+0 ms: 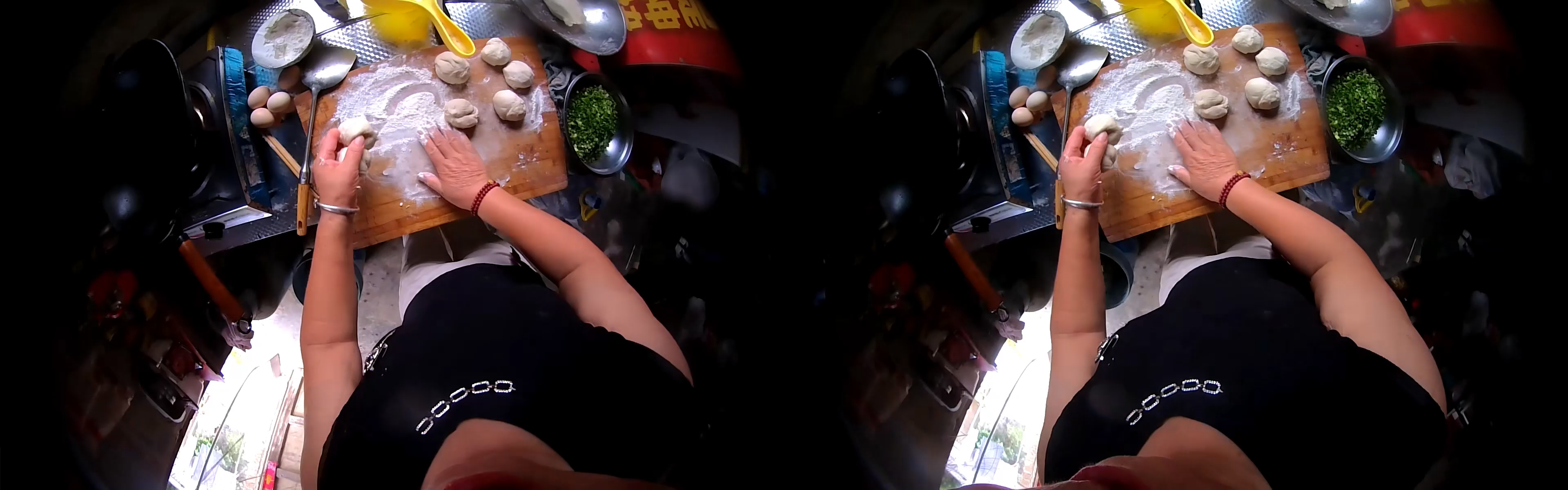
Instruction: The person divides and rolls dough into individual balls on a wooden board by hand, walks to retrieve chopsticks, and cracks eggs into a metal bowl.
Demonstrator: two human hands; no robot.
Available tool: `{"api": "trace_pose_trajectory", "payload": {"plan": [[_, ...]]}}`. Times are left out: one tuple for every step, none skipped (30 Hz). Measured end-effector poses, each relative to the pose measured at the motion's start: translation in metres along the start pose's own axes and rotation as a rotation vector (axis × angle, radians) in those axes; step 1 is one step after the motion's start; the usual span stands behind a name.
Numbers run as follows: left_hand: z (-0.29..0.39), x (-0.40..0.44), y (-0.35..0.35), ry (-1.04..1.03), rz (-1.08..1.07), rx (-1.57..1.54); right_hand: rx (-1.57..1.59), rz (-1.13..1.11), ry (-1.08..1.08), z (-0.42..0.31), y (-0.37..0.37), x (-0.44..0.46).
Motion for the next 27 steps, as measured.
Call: {"api": "trace_pose_trajectory", "payload": {"plan": [[-0.009, 0.02, -0.004, -0.116, -0.009, 0.215, 0.018, 0.01, 0.007, 0.003, 0.007, -0.013], [-0.011, 0.031, -0.016, -0.196, 0.027, 0.328, 0.036, 0.021, 0.015, 0.007, 0.013, -0.023], [-0.006, 0.033, -0.031, -0.308, 0.017, 0.446, 0.083, 0.064, 0.029, 0.015, 0.019, -0.032], [0.001, 0.033, -0.044, -0.505, -0.046, 0.707, 0.132, 0.109, 0.044, 0.023, 0.025, -0.039], [0.007, 0.031, -0.055, -0.704, -0.112, 0.969, 0.182, 0.156, 0.059, 0.028, 0.029, -0.043], [0.006, 0.03, -0.055, -0.756, -0.073, 0.914, 0.142, 0.276, 0.007, 0.032, 0.048, -0.041], [0.004, 0.028, -0.053, -0.806, -0.036, 0.859, 0.08, 0.33, -0.057, 0.039, 0.056, -0.039], [0.003, 0.026, -0.055, -0.857, -0.011, 0.808, 0.062, 0.401, -0.133, 0.052, 0.063, -0.03], [0.002, 0.024, -0.052, -0.617, 0.072, 0.866, 0.044, 0.467, -0.2, 0.06, 0.067, -0.017], [-0.002, 0.02, -0.045, -0.478, 0.133, 0.808, 0.026, 0.46, -0.213, 0.06, 0.061, -0.01], [-0.007, 0.018, -0.035, -0.34, 0.194, 0.748, 0.009, 0.452, -0.223, 0.06, 0.054, -0.004], [-0.01, 0.018, -0.026, -0.233, 0.186, 0.712, -0.006, 0.444, -0.236, 0.058, 0.045, -0.002], [-0.01, 0.014, -0.024, -0.271, 0.22, 0.763, 0.015, 0.449, -0.158, 0.051, 0.038, -0.004], [-0.01, 0.01, -0.022, -0.311, 0.258, 0.809, 0.035, 0.454, -0.075, 0.043, 0.031, -0.008], [-0.009, 0.007, -0.02, -0.35, 0.297, 0.855, 0.054, 0.458, 0.008, 0.032, 0.027, -0.01], [-0.009, 0.004, -0.02, -0.385, 0.308, 0.917, 0.128, 0.459, 0.108, 0.021, 0.022, -0.01], [-0.009, 0.004, -0.021, -0.425, 0.286, 0.93, 0.165, 0.425, 0.139, 0.02, 0.019, -0.006], [-0.009, 0.004, -0.023, -0.463, 0.265, 0.941, 0.202, 0.39, 0.172, 0.018, 0.019, -0.001], [-0.009, 0.004, -0.026, -0.5, 0.247, 0.951, 0.24, 0.353, 0.208, 0.015, 0.018, 0.005], [-0.008, 0.002, -0.03, -0.593, 0.194, 0.923, 0.25, 0.402, 0.15, 0.02, 0.009, 0.019], [-0.005, 0.001, -0.034, -0.685, 0.138, 0.894, 0.241, 0.41, 0.114, 0.021, 0.014, 0.039], [-0.002, -0.001, -0.038, -0.777, 0.082, 0.864, 0.233, 0.42, 0.079, 0.022, 0.027, 0.062], [-0.003, -0.003, -0.041, -0.816, 0.047, 0.899, 0.225, 0.43, 0.046, 0.024, 0.033, 0.08], [-0.001, -0.004, -0.042, -0.742, 0.049, 0.947, 0.243, 0.383, 0.092, 0.025, 0.025, 0.093], [0.001, -0.005, -0.042, -0.668, 0.05, 0.995, 0.261, 0.337, 0.137, 0.026, 0.019, 0.106], [0.0, -0.005, -0.036, -0.631, 0.1, 0.968, 0.277, 0.292, 0.181, 0.025, 0.014, 0.113], [-0.003, -0.006, -0.031, -0.594, 0.149, 0.938, 0.259, 0.318, 0.242, 0.023, 0.009, 0.109]]}}
Point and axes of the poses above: each hand's wrist, its own x-axis towards the middle knuckle, its own y-axis out of the back of the hand, z = x × y, the point moved 4 cm from there along x, towards the middle knuckle, and after that the axes turned 9 degrees about y, right-handed, at the moved point
